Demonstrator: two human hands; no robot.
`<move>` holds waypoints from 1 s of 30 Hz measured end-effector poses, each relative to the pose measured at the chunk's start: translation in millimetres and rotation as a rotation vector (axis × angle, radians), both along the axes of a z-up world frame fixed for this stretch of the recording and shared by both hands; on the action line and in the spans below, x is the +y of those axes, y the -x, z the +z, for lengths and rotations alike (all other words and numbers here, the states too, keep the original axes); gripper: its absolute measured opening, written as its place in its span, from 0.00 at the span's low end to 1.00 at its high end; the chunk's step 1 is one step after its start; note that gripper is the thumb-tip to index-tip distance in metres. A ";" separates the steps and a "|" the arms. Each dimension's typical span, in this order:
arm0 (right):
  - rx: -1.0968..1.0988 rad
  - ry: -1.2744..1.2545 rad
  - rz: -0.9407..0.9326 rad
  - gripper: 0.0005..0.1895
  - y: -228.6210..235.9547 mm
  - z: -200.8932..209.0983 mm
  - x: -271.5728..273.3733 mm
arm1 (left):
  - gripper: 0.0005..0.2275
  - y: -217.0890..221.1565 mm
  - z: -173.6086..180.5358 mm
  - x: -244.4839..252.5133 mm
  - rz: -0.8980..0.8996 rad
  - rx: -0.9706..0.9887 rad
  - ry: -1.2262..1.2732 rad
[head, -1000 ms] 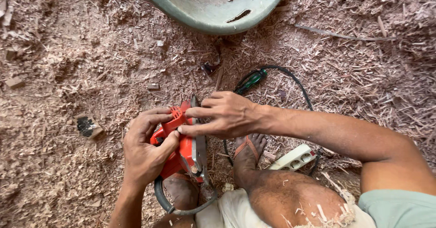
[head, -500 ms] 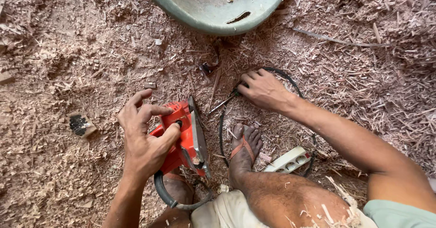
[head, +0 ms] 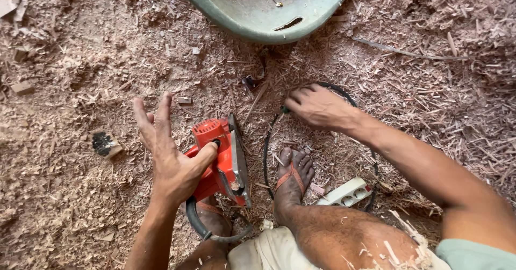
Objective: The person sits on a wood-shaving-covered floor and uses a screwdriver to adjust and tighten screws on a red electric planer. They repeatedly pick up small metal parts from a green basin and insert them into the tool, then secure them with the screwdriver.
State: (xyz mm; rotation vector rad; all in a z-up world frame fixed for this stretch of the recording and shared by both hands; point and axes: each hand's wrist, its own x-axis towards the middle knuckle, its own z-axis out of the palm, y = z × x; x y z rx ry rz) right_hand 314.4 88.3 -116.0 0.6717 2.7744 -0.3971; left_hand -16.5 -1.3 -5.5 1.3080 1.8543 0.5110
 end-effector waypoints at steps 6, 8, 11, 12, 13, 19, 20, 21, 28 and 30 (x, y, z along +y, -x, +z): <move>0.169 0.371 -0.347 0.19 -14.5 130.5 14.8 | 0.55 0.0 -0.4 -1.8 -0.003 0.013 -0.021; 0.347 0.267 -0.249 0.16 -15.2 161.7 13.1 | 0.55 -0.8 0.1 -1.4 -0.012 0.013 -0.031; 0.418 0.160 -0.172 0.15 -10.3 182.2 9.1 | 0.54 -1.7 0.4 -1.3 0.000 -0.016 -0.010; 0.435 0.130 -0.155 0.15 -8.3 185.6 5.8 | 0.54 -2.0 0.0 -1.1 0.004 -0.025 -0.013; 0.452 0.099 -0.139 0.15 -5.6 187.7 2.1 | 0.54 -2.3 0.0 -1.5 0.008 -0.034 -0.017; 0.428 0.006 -0.066 0.16 7.5 190.6 -6.4 | 0.55 -2.6 0.2 -2.6 0.016 -0.005 0.004; 0.418 -0.007 -0.062 0.16 8.3 191.7 -7.3 | 0.54 -2.5 0.4 -3.2 0.011 -0.001 -0.008; 0.394 -0.032 -0.040 0.16 8.7 193.7 -8.0 | 0.54 -2.6 0.5 -3.7 0.006 0.002 -0.021; 0.299 -0.145 0.113 0.18 18.9 217.5 -4.8 | 0.53 -3.9 -0.9 -3.3 0.010 -0.030 -0.028; 0.285 -0.165 0.157 0.19 23.9 227.1 -3.8 | 0.53 -3.8 -1.9 -4.3 -0.006 -0.025 -0.054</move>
